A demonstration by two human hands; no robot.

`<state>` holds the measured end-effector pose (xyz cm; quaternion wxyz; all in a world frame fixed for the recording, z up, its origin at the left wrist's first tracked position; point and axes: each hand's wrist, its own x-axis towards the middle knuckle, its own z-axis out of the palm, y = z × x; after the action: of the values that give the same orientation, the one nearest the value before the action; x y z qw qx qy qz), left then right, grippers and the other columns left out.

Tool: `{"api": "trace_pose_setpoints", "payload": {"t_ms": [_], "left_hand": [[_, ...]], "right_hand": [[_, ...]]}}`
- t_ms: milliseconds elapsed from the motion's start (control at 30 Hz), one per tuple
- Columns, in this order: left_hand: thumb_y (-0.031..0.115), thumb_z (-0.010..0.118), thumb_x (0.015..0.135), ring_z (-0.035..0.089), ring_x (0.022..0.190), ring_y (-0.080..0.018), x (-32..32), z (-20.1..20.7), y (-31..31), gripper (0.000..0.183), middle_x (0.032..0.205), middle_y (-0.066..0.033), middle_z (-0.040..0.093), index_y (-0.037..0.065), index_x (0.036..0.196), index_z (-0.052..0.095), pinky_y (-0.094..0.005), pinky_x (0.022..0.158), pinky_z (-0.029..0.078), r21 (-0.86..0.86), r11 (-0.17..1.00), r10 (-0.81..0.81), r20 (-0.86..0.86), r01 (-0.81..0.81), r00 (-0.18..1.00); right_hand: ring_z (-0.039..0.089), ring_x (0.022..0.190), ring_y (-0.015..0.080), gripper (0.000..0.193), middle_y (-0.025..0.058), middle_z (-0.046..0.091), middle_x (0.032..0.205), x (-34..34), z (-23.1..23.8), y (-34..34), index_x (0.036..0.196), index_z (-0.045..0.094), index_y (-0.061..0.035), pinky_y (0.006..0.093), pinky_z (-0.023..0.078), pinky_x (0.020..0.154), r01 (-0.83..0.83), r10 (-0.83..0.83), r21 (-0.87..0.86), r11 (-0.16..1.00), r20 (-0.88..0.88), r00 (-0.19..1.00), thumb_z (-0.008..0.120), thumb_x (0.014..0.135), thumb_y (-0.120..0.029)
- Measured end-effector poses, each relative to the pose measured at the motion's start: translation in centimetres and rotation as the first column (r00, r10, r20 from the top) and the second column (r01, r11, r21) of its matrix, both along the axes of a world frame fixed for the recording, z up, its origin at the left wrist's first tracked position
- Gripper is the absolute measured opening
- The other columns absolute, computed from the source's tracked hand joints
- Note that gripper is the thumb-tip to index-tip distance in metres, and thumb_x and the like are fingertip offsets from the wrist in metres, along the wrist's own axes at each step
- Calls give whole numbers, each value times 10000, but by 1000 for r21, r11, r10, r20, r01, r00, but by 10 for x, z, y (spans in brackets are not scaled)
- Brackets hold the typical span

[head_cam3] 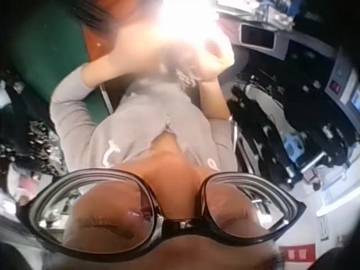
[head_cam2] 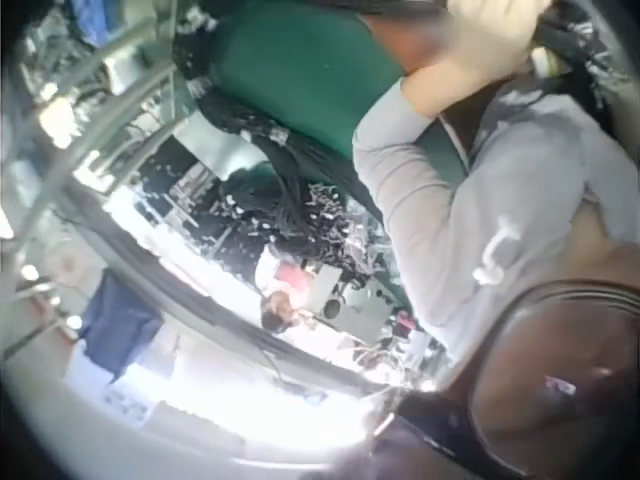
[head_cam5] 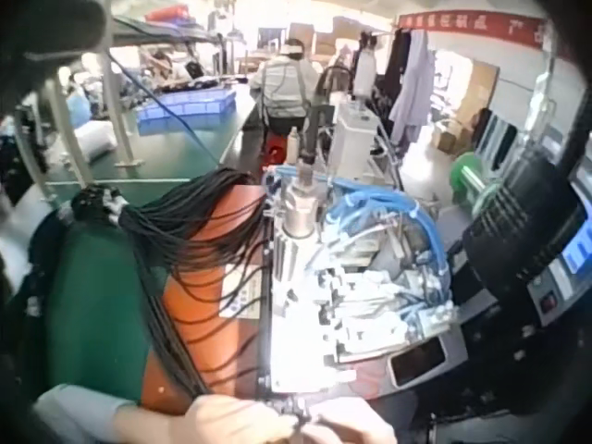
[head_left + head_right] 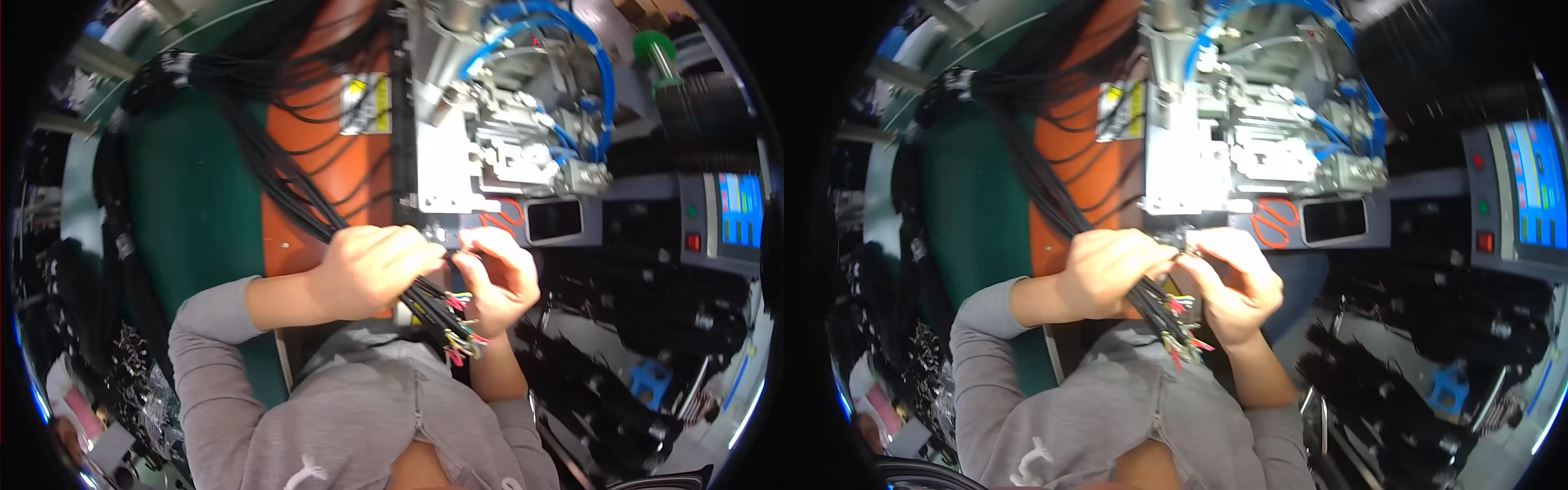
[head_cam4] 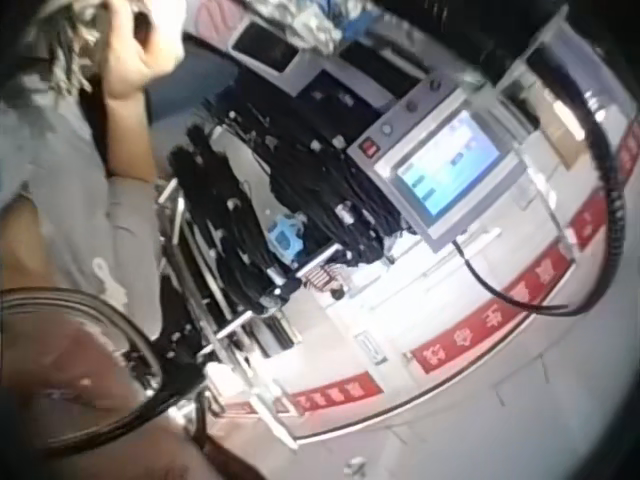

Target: The person is crimping electrical wires using a machine in a factory setting. They repeatedly pick up a black cable, insert the stripped end into a crimping tool, and operate the machine to secure a connector. The person handles multiple wires one by one, placing the finished cables into a pile on the table.

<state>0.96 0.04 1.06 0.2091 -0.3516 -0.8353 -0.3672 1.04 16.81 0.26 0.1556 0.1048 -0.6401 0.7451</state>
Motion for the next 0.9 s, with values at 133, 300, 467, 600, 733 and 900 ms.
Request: {"api": "trace_pose_setpoints", "payload": {"t_ms": [133,300,467,600,733,900], "left_hand": [[124,690,730,596,577,-196,-1,3,2,199,717,-79,594,-4,864,618,-290,471,456,-6,999,35,-9,-35,999],[115,655,726,536,544,-162,0,2,6,138,706,-38,493,38,808,575,-278,454,430,-34,998,63,43,-61,997],[109,627,699,515,554,-141,3,3,3,121,727,-29,472,49,787,570,-262,449,416,-212,970,124,33,-115,992],[98,621,692,520,563,-127,4,2,4,167,741,-26,522,28,844,618,-257,439,383,-307,942,122,-56,-133,991],[102,602,670,512,576,-97,8,-3,6,288,724,5,520,41,946,658,-236,439,371,-317,937,117,-105,-145,988],[115,590,652,471,555,-92,6,-9,11,370,677,26,470,54,1007,672,-223,440,362,-377,911,127,-125,-165,984]], "right_hand": [[620,767,220,160,128,656,812,-6,-9,6,835,656,48,301,494,703,-95,124,186,978,-152,981,724,691,62],[611,722,200,175,91,653,783,-8,-7,9,792,663,0,285,490,676,-18,25,194,981,-32,999,756,651,46],[577,663,224,184,72,609,721,-11,1,9,777,648,-42,313,461,623,207,17,596,776,-348,937,769,644,1],[549,657,191,126,62,572,704,-14,5,25,760,618,-22,290,442,624,-107,149,669,736,-5,989,732,707,-34],[530,681,96,100,46,582,750,-15,-11,42,796,605,25,241,429,633,-439,353,107,892,439,826,684,780,-35],[560,693,181,66,90,605,759,-16,-21,28,812,610,15,279,444,649,-138,96,559,818,104,990,656,780,-19]]}}
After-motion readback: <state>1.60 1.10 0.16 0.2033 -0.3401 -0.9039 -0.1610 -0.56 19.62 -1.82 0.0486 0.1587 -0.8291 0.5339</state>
